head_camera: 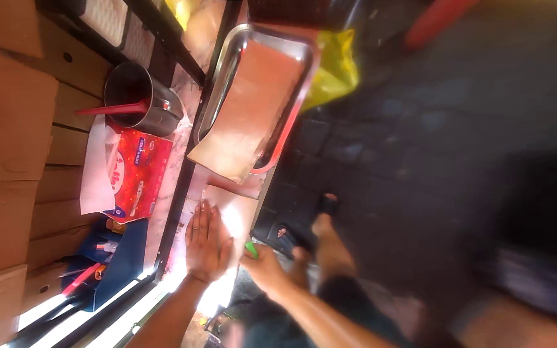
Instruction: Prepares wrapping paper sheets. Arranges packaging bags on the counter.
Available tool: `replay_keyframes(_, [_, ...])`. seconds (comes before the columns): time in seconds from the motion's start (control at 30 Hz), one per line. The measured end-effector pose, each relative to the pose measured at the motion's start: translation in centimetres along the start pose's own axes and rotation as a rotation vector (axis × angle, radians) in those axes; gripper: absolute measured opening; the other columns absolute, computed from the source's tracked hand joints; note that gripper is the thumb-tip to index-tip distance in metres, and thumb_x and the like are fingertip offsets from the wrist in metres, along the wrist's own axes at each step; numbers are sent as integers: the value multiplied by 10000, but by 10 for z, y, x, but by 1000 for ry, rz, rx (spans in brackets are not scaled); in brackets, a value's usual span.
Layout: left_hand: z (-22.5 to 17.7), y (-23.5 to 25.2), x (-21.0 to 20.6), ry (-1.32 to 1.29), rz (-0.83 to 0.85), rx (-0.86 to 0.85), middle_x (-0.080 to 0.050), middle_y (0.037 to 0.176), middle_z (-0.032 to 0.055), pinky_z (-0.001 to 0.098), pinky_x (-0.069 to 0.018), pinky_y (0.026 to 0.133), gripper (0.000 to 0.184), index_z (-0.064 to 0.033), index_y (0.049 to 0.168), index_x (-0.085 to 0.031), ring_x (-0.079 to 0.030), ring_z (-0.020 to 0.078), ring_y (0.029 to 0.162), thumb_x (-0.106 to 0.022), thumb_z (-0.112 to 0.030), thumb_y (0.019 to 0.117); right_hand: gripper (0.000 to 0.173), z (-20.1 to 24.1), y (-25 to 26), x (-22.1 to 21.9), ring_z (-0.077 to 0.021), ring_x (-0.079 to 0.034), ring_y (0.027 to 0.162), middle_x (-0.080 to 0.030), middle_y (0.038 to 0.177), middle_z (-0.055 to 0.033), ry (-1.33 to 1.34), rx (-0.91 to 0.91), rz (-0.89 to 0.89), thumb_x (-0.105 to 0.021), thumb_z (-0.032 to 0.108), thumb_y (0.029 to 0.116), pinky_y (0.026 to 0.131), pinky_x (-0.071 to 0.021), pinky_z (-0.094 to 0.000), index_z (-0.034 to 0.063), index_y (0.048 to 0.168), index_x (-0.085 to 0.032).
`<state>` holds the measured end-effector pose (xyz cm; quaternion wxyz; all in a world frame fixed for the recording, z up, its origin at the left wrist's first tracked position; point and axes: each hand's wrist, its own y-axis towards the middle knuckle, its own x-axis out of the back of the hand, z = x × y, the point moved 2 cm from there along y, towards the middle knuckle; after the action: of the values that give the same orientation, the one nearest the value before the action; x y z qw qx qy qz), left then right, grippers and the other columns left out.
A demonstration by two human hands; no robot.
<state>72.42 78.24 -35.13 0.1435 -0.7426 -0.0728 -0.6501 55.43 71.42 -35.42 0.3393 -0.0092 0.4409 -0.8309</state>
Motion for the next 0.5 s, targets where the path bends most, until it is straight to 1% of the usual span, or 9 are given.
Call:
replay_keyframes(0.1, [1,1,0,2,-2,3,-71,1738,69,521,-136,1282,832,-127,1660,-162,-67,251,1599,-223,-609,985,122,-1,6,1,-99,-501,565,-529,629,12,12,23,0,-698,123,873,544,-436,-296,92,777,-630])
replay_keyframes(0.2, [0,-1,-1,-1,2,11,-73,1739,50,514,-140,1283,825,-142,1662,-161,-62,238,1600,-237,-607,985,155,-8,-12,12,-81,-444,538,-466,615,39,21,5,0,-668,121,867,510,-378,-271,124,745,-572])
replay_keyframes(0.3, [1,2,-1,3,-3,13,-72,1740,48,512,-145,1279,819,-148,1663,-159,-62,241,1599,-238,-603,986,154,-8,-19,17,-71,-430,528,-456,618,46,17,-29,16,-649,118,865,495,-361,-259,137,743,-556])
replay_keyframes(0.33, [1,0,0,3,-3,11,-79,1739,51,515,-147,1281,819,-146,1662,-163,-67,243,1599,-234,-605,988,158,-6,-16,14,-75,-431,529,-459,618,41,18,-26,19,-651,123,868,497,-364,-263,132,741,-556])
replay_keyframes(0.4, [0,2,0,-8,-13,1,-86,1737,61,522,-149,1284,820,-141,1660,-170,-78,248,1598,-225,-610,989,153,3,-2,9,-94,-479,563,-510,638,15,26,-3,17,-679,132,897,534,-413,-284,101,765,-607])
replay_keyframes(0.5, [3,4,1,-18,-29,5,-114,1732,78,521,-155,1280,828,-130,1653,-202,-100,249,1595,-229,-612,981,132,8,15,3,-112,-522,579,-558,648,-11,64,13,8,-698,118,900,545,-443,-299,78,786,-645])
